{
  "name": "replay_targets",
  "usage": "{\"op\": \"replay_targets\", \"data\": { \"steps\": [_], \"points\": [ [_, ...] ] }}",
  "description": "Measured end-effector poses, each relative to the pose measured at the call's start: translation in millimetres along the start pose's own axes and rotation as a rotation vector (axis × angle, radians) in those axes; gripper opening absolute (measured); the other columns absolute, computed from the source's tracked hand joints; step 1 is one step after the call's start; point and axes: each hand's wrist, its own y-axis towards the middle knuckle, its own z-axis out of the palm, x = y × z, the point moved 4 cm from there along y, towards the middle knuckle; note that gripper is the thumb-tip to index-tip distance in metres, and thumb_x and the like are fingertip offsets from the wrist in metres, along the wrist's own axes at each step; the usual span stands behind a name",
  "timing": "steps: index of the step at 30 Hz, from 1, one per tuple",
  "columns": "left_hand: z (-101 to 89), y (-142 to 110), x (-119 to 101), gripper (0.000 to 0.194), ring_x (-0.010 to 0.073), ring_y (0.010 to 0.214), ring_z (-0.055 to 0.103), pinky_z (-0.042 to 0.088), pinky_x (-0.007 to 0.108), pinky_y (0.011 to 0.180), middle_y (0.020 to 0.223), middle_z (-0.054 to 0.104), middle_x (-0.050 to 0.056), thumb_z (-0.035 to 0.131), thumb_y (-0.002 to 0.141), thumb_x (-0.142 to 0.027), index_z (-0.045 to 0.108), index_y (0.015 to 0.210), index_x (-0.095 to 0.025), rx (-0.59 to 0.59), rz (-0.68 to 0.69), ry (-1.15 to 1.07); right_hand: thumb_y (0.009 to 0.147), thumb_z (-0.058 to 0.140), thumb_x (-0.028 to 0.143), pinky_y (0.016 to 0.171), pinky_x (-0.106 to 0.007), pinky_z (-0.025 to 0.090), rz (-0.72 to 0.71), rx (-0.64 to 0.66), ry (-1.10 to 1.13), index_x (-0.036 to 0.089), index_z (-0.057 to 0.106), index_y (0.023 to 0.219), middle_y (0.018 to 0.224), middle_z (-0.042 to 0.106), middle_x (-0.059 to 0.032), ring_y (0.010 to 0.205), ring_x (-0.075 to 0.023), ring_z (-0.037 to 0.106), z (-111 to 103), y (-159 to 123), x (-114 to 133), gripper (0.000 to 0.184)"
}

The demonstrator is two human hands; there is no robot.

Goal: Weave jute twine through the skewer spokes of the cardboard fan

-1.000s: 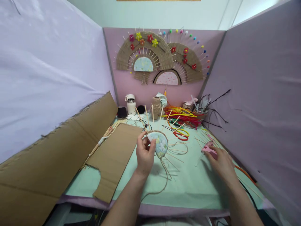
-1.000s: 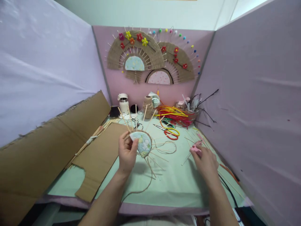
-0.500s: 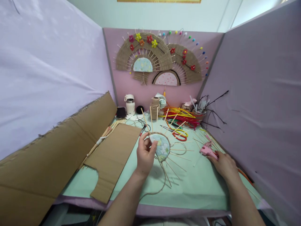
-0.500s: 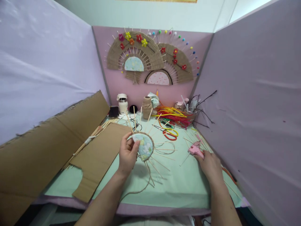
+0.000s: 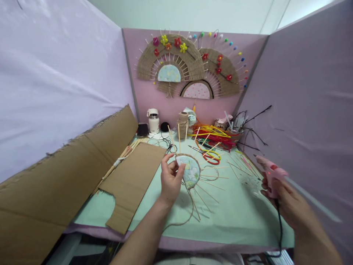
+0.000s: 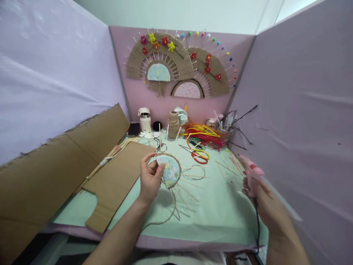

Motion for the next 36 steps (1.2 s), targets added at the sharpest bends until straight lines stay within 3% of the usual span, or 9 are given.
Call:
{"op": "replay_targets", "data": {
  "steps": [2,6,9,11,15,22,26,36],
  "points": [
    [0.8,-1,0,0.049,0.0127,0.071,0.063,0.048,0.022,0.063,0.082,0.068,0.0,0.067,0.085,-0.036,0.038,0.123,-0.023,0.018,0.007,0.009,0.054,0.078,0.069,0.05,-0.026,0.051,0.095,0.005,0.249,0.023,0.068,0.089,0.077,0.062,-0.0028,0.055,-0.0118,0.052,6,-13,17,0.059],
    [2.5,-2,1,0.049,0.0125,0.07,0.064,0.049,0.022,0.062,0.08,0.067,-0.001,0.066,0.086,-0.036,0.037,0.125,-0.023,0.052,0.016,0.023,0.058,0.076,0.07,0.037,-0.021,0.032,0.017,0.223,0.445,0.025,0.069,0.099,0.075,0.058,-0.0016,0.045,-0.0059,0.036,29,-43,55,0.061],
    [4.4,-3,1,0.047,0.0133,0.072,0.066,0.051,0.023,0.064,0.081,0.068,-0.001,0.065,0.087,-0.035,0.039,0.125,-0.023,0.079,0.029,0.038,0.061,0.07,0.076,0.034,-0.021,0.023,0.002,0.395,0.466,0.024,0.068,0.104,0.072,0.057,-0.0013,0.04,-0.0049,0.031,51,-67,67,0.067],
    [5.6,-4,0,0.044,0.0137,0.074,0.067,0.051,0.023,0.065,0.084,0.069,0.0,0.065,0.087,-0.034,0.041,0.123,-0.023,0.089,0.039,0.041,0.066,0.065,0.076,0.035,-0.022,0.022,-0.006,0.455,0.482,0.021,0.069,0.1,0.068,0.055,-0.0014,0.04,-0.0056,0.032,67,-81,69,0.065],
    [6.8,-6,-1,0.04,0.0145,0.076,0.068,0.052,0.024,0.065,0.091,0.071,0.003,0.065,0.087,-0.033,0.043,0.118,-0.023,0.093,0.048,0.037,0.083,0.054,0.065,0.043,-0.025,0.032,-0.005,0.506,0.436,0.016,0.069,0.106,0.071,0.059,-0.0046,0.048,-0.0099,0.042,99,-103,69,0.056],
    [6.9,-10,0,0.052,0.0135,0.075,0.068,0.051,0.024,0.068,0.092,0.072,0.004,0.067,0.085,-0.035,0.034,0.124,-0.024,0.076,0.016,0.014,0.089,0.045,0.065,0.046,-0.026,0.032,-0.032,0.657,0.349,0.014,0.068,0.1,0.072,0.059,-0.0051,0.05,-0.0107,0.042,131,-114,76,0.057],
    [8.1,-12,1,0.057,0.0128,0.074,0.067,0.049,0.022,0.066,0.092,0.073,0.004,0.068,0.085,-0.037,0.032,0.126,-0.023,0.076,-0.007,0.004,0.089,0.045,0.066,0.046,-0.025,0.031,-0.034,0.666,0.291,0.014,0.065,0.099,0.063,0.054,-0.0011,0.048,-0.0099,0.04,136,-115,79,0.056],
    [9.7,-15,3,0.044,0.0134,0.074,0.065,0.047,0.023,0.065,0.086,0.07,0.002,0.065,0.087,-0.037,0.038,0.118,-0.023,0.125,0.042,0.044,0.092,0.036,0.066,0.048,-0.026,0.026,-0.049,0.605,0.174,0.016,0.06,0.089,0.051,0.045,0.0032,0.046,-0.011,0.032,143,-116,90,0.055]
  ]
}}
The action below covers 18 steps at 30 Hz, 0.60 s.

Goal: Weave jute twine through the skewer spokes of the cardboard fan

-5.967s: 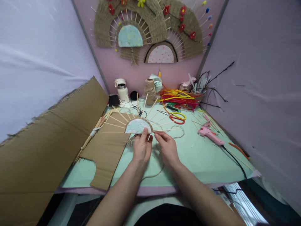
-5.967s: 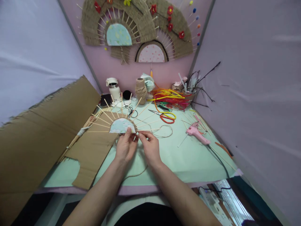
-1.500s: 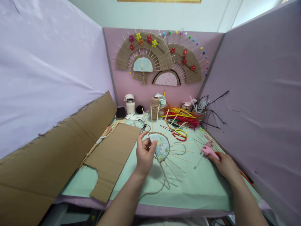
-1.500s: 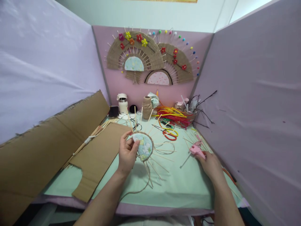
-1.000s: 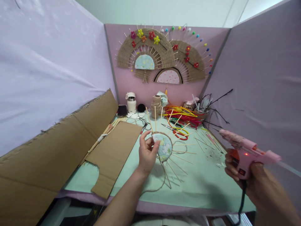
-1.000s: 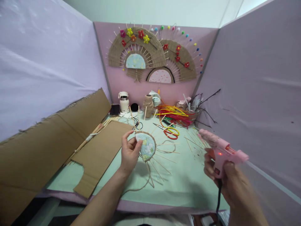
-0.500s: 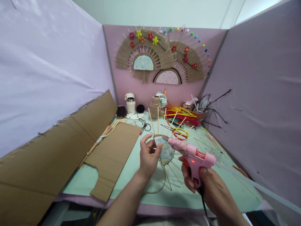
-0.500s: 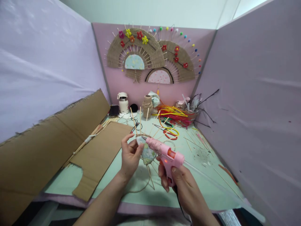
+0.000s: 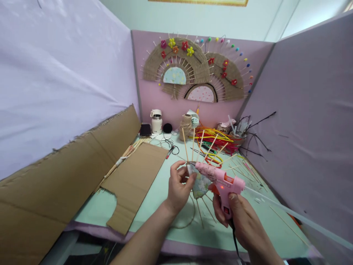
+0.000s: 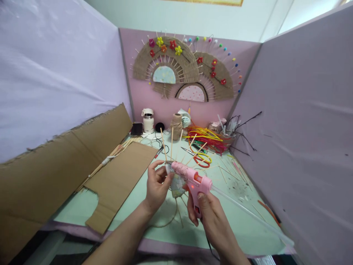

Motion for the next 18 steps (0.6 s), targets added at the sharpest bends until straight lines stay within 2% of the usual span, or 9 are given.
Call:
{"op": "replay_targets", "data": {
  "steps": [3,8,12,18],
  "points": [
    [0.1,-0.3,0.7,0.042,0.0129,0.072,0.064,0.047,0.023,0.065,0.082,0.068,0.0,0.065,0.088,-0.037,0.039,0.118,-0.024,-0.002,0.012,-0.002,0.093,0.032,0.066,0.047,-0.026,0.026,-0.03,0.044,-0.018,0.018,0.058,0.08,0.051,0.045,0.0028,0.045,-0.0107,0.032,0.6,0.8,-1.3,0.056],
    [0.0,-1.2,2.6,0.042,0.0135,0.075,0.065,0.046,0.022,0.064,0.082,0.067,0.0,0.064,0.088,-0.038,0.038,0.119,-0.023,0.002,0.011,0.003,0.094,0.03,0.064,0.047,-0.027,0.028,-0.028,0.026,-0.056,0.019,0.058,0.084,0.051,0.043,0.0033,0.045,-0.0123,0.032,0.6,0.3,-1.2,0.054],
    [-0.1,-1.7,3.6,0.042,0.0128,0.073,0.065,0.046,0.022,0.064,0.084,0.067,0.0,0.062,0.089,-0.038,0.037,0.12,-0.023,0.018,0.022,0.016,0.094,0.028,0.065,0.049,-0.028,0.03,-0.022,-0.001,-0.108,0.021,0.052,0.065,0.049,0.042,0.0018,0.046,-0.0127,0.033,1.0,-2.2,1.2,0.058],
    [-0.3,-1.9,3.5,0.04,0.0126,0.073,0.064,0.047,0.022,0.064,0.085,0.067,0.0,0.062,0.09,-0.036,0.038,0.121,-0.024,0.025,0.038,0.027,0.095,0.029,0.063,0.048,-0.027,0.029,-0.034,-0.007,-0.08,0.02,0.054,0.071,0.051,0.044,0.0021,0.046,-0.0122,0.033,2.0,-2.0,1.2,0.055]
  ]
}}
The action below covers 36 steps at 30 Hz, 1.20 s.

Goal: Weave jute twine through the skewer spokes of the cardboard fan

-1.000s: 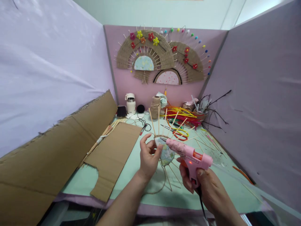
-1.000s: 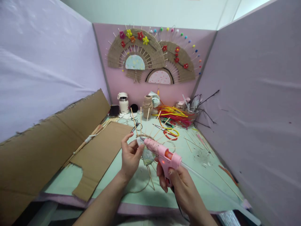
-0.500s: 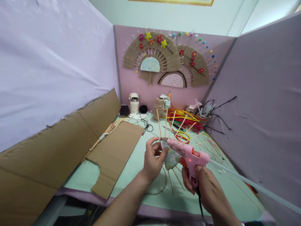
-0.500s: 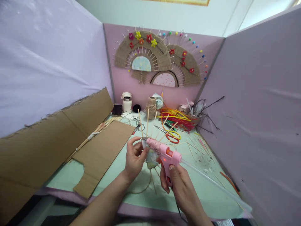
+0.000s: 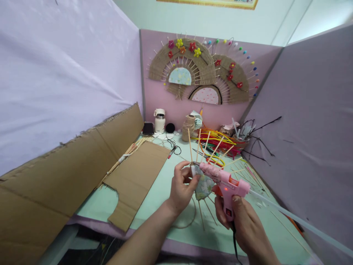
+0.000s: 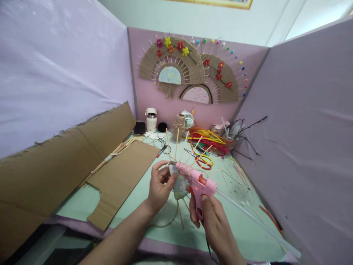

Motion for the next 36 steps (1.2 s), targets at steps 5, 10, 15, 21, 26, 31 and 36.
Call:
{"op": "replay_targets", "data": {
  "steps": [5,10,15,21,26,31,36],
  "points": [
    [-0.3,0,0,0.041,0.0134,0.076,0.065,0.047,0.022,0.064,0.087,0.068,0.001,0.061,0.09,-0.035,0.038,0.121,-0.023,0.005,0.003,0.012,0.095,0.031,0.063,0.047,-0.027,0.03,-0.044,0.003,0.019,0.018,0.061,0.09,0.052,0.044,0.0034,0.045,-0.0124,0.034,0,1,-2,0.055],
    [0.3,0,1,0.041,0.0135,0.075,0.066,0.048,0.022,0.064,0.088,0.069,0.002,0.062,0.09,-0.037,0.039,0.121,-0.023,0.003,-0.001,0.01,0.095,0.032,0.063,0.046,-0.027,0.03,-0.037,0.002,0.006,0.017,0.062,0.093,0.051,0.046,0.0025,0.045,-0.0122,0.035,-2,1,-6,0.055],
    [1.0,0,-1,0.042,0.0139,0.078,0.067,0.048,0.022,0.064,0.09,0.071,0.003,0.062,0.089,-0.037,0.039,0.121,-0.023,0.004,-0.005,0.011,0.095,0.032,0.063,0.045,-0.026,0.029,-0.046,0.016,0.003,0.017,0.06,0.092,0.051,0.045,0.0029,0.044,-0.0114,0.035,-2,1,-8,0.054],
    [0.8,0,-1,0.041,0.0131,0.078,0.067,0.048,0.021,0.065,0.092,0.071,0.003,0.062,0.09,-0.034,0.038,0.122,-0.024,0.017,0.007,0.017,0.095,0.034,0.063,0.048,-0.027,0.031,-0.01,-0.019,0.034,0.018,0.058,0.095,0.053,0.045,0.0033,0.047,-0.0124,0.037,-1,-2,-6,0.051],
    [1.0,0,0,0.04,0.013,0.081,0.068,0.049,0.022,0.067,0.095,0.072,0.003,0.061,0.091,-0.032,0.037,0.123,-0.024,0.027,0.008,0.014,0.095,0.033,0.062,0.049,-0.028,0.032,-0.006,-0.01,0.026,0.018,0.059,0.093,0.054,0.046,0.0027,0.048,-0.0125,0.038,0,-2,-5,0.05],
    [0.9,0,1,0.041,0.0129,0.079,0.067,0.048,0.021,0.064,0.092,0.071,0.002,0.062,0.091,-0.032,0.038,0.123,-0.024,0.022,0.014,0.019,0.095,0.031,0.064,0.05,-0.028,0.034,-0.007,-0.006,0.014,0.018,0.059,0.092,0.055,0.048,0.0016,0.049,-0.0125,0.039,-2,-1,-11,0.054],
    [0.7,1,1,0.041,0.0131,0.08,0.068,0.048,0.021,0.064,0.094,0.072,0.003,0.061,0.091,-0.033,0.038,0.123,-0.024,0.018,0.016,0.021,0.095,0.03,0.065,0.049,-0.028,0.035,-0.043,0.019,0.01,0.018,0.061,0.088,0.055,0.05,-0.0001,0.049,-0.0126,0.041,-5,1,-20,0.057]
  ]
}}
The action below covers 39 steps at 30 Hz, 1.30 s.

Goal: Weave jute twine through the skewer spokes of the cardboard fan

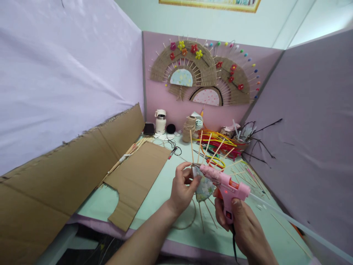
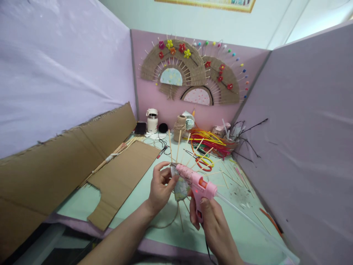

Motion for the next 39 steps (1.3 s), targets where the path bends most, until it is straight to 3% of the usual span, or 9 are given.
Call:
{"op": "replay_targets", "data": {
  "steps": [7,14,23,32,36,39],
  "points": [
    [0.5,0,-1,0.041,0.0137,0.08,0.068,0.048,0.021,0.064,0.094,0.072,0.004,0.061,0.091,-0.034,0.038,0.122,-0.024,0.008,-0.004,-0.006,0.096,0.028,0.063,0.05,-0.028,0.035,-0.011,0.007,-0.034,0.019,0.059,0.076,0.053,0.049,-0.0004,0.049,-0.0127,0.041,-1,0,0,0.058],
    [0.6,-1,0,0.04,0.013,0.081,0.068,0.048,0.021,0.064,0.096,0.072,0.003,0.061,0.091,-0.031,0.038,0.123,-0.024,0.012,0.002,-0.002,0.095,0.031,0.063,0.048,-0.027,0.035,-0.022,-0.012,-0.011,0.018,0.06,0.091,0.051,0.043,0.0028,0.048,-0.0128,0.039,-1,1,0,0.054],
    [0.7,0,-1,0.039,0.0128,0.08,0.068,0.048,0.021,0.065,0.093,0.071,0.002,0.061,0.091,-0.031,0.038,0.122,-0.025,0.017,0.0,0.003,0.096,0.03,0.061,0.047,-0.027,0.033,-0.025,0.009,-0.045,0.019,0.059,0.082,0.053,0.047,0.0016,0.048,-0.0123,0.039,-1,0,5,0.053],
    [1.4,-1,-1,0.041,0.0141,0.081,0.068,0.049,0.023,0.066,0.094,0.071,0.004,0.062,0.09,-0.033,0.039,0.122,-0.024,0.033,-0.002,0.021,0.095,0.035,0.06,0.047,-0.026,0.035,-0.067,-0.06,-0.228,0.019,0.053,0.069,0.053,0.051,0.0,0.047,-0.0116,0.043,-7,0,12,0.052],
    [0.4,-1,-1,0.043,0.0142,0.079,0.068,0.05,0.024,0.066,0.093,0.07,0.003,0.063,0.089,-0.034,0.038,0.123,-0.024,0.014,-0.022,0.033,0.096,0.033,0.06,0.045,-0.027,0.031,-0.269,-0.199,-0.195,0.02,0.059,0.096,0.056,0.05,0.0021,0.046,-0.0124,0.04,-6,-3,25,0.047],
    [-0.8,0,-1,0.043,0.0133,0.076,0.067,0.049,0.022,0.064,0.087,0.069,0.001,0.064,0.088,-0.034,0.038,0.122,-0.024,-0.003,-0.029,0.029,0.094,0.034,0.063,0.047,-0.028,0.029,-0.367,-0.324,-0.197,0.021,0.056,0.11,0.057,0.049,0.0031,0.047,-0.0136,0.037,-23,-6,31,0.05]
  ]
}}
